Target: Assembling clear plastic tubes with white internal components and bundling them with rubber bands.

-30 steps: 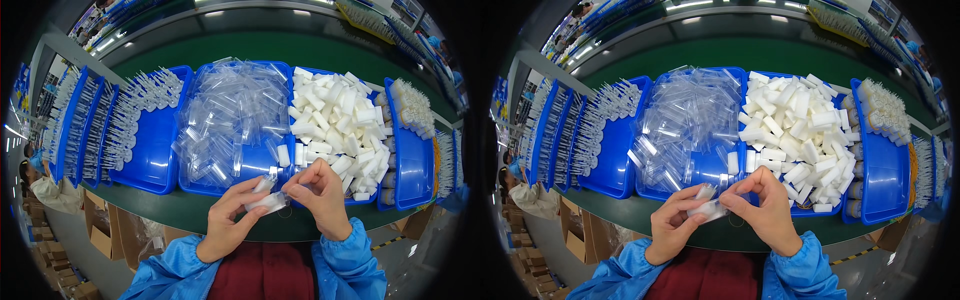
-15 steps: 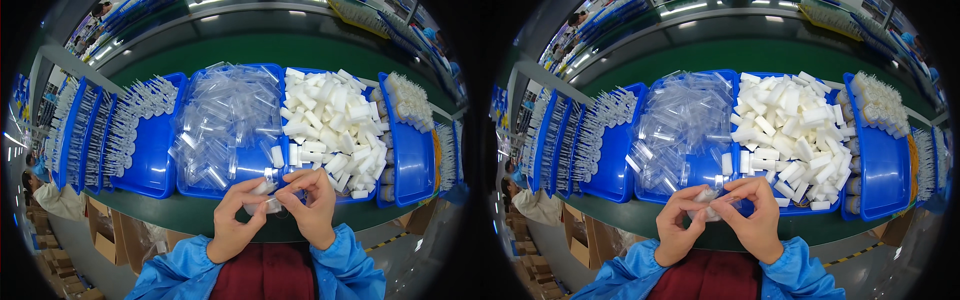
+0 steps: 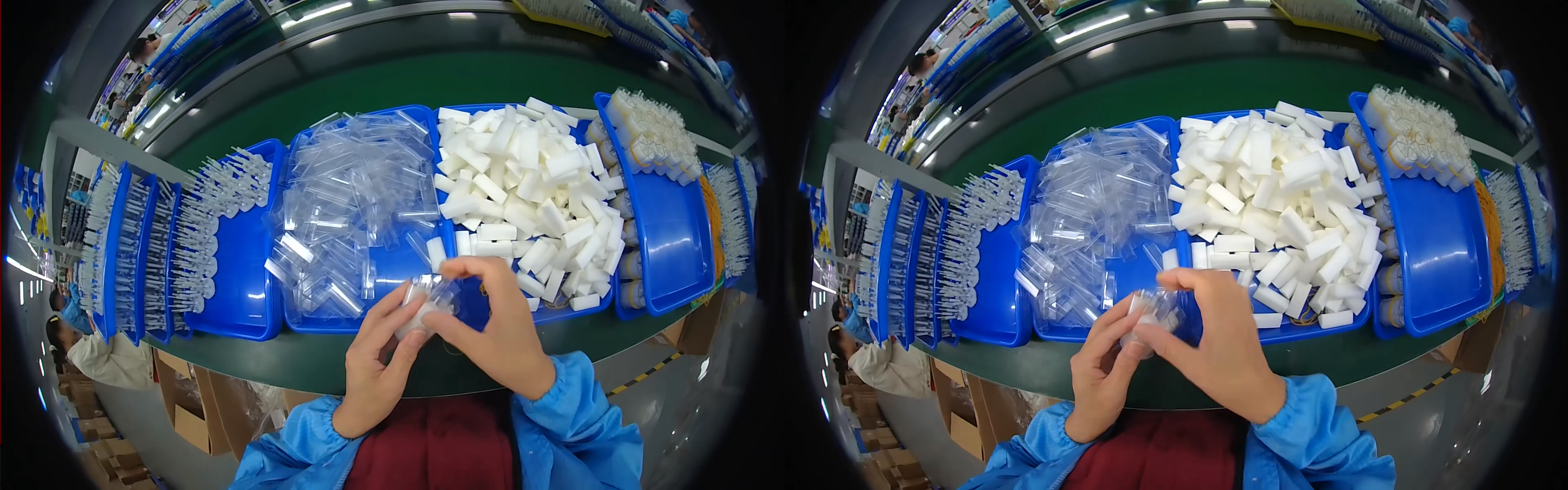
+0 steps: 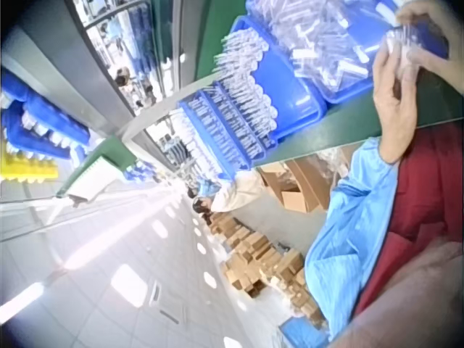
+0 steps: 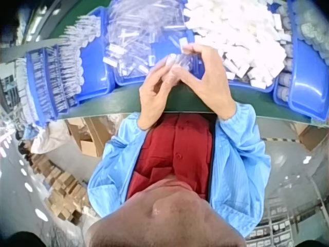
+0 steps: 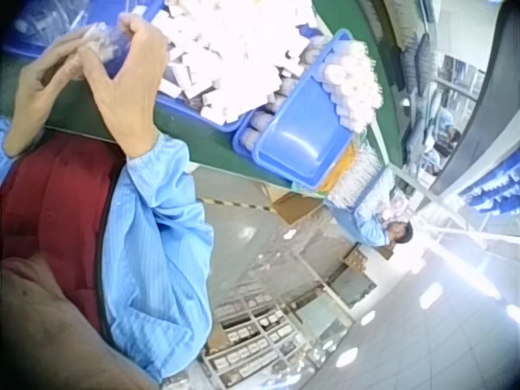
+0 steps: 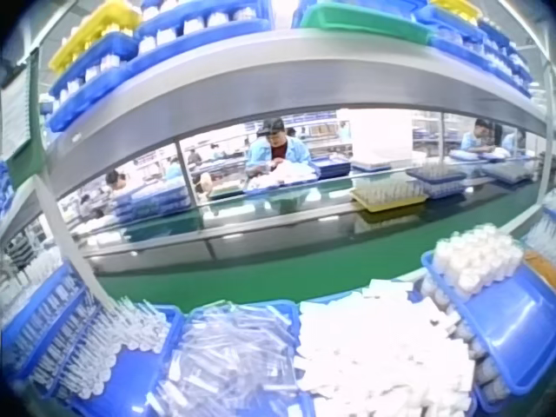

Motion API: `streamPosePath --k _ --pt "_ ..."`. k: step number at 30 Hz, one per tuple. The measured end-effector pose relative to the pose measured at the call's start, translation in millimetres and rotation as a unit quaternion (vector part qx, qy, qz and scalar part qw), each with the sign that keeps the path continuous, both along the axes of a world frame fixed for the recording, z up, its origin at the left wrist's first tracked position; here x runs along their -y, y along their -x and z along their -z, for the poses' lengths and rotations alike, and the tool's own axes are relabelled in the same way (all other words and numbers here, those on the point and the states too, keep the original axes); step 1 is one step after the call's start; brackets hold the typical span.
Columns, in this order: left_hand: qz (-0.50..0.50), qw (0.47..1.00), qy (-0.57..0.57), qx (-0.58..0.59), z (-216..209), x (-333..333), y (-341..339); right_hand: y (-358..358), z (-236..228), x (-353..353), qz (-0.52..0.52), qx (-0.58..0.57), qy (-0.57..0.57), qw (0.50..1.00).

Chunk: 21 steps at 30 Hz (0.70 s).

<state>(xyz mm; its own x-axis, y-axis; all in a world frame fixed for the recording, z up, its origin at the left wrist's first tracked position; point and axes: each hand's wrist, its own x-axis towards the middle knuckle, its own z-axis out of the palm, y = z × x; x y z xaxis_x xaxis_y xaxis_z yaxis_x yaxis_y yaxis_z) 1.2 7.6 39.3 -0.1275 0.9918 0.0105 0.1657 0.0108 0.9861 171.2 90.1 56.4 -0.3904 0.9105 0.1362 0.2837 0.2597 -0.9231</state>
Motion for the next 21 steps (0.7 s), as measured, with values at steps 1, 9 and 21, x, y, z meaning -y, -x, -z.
streamPosePath --k 1,9,21 --pt "0.022 0.999 -0.006 -0.031 -4.5 -2.4 3.7 -2.7 -4.9 0.5 -0.003 0.037 -0.093 0.995" --pt "0.131 0.989 -0.005 0.068 -14.4 0.9 0.8 -0.3 -3.7 5.5 -0.01 0.134 -0.253 0.958" --pt "0.155 0.875 0.283 0.362 -16.3 -3.9 -2.9 -10.3 -3.0 14.4 -0.115 0.097 -0.25 0.956"
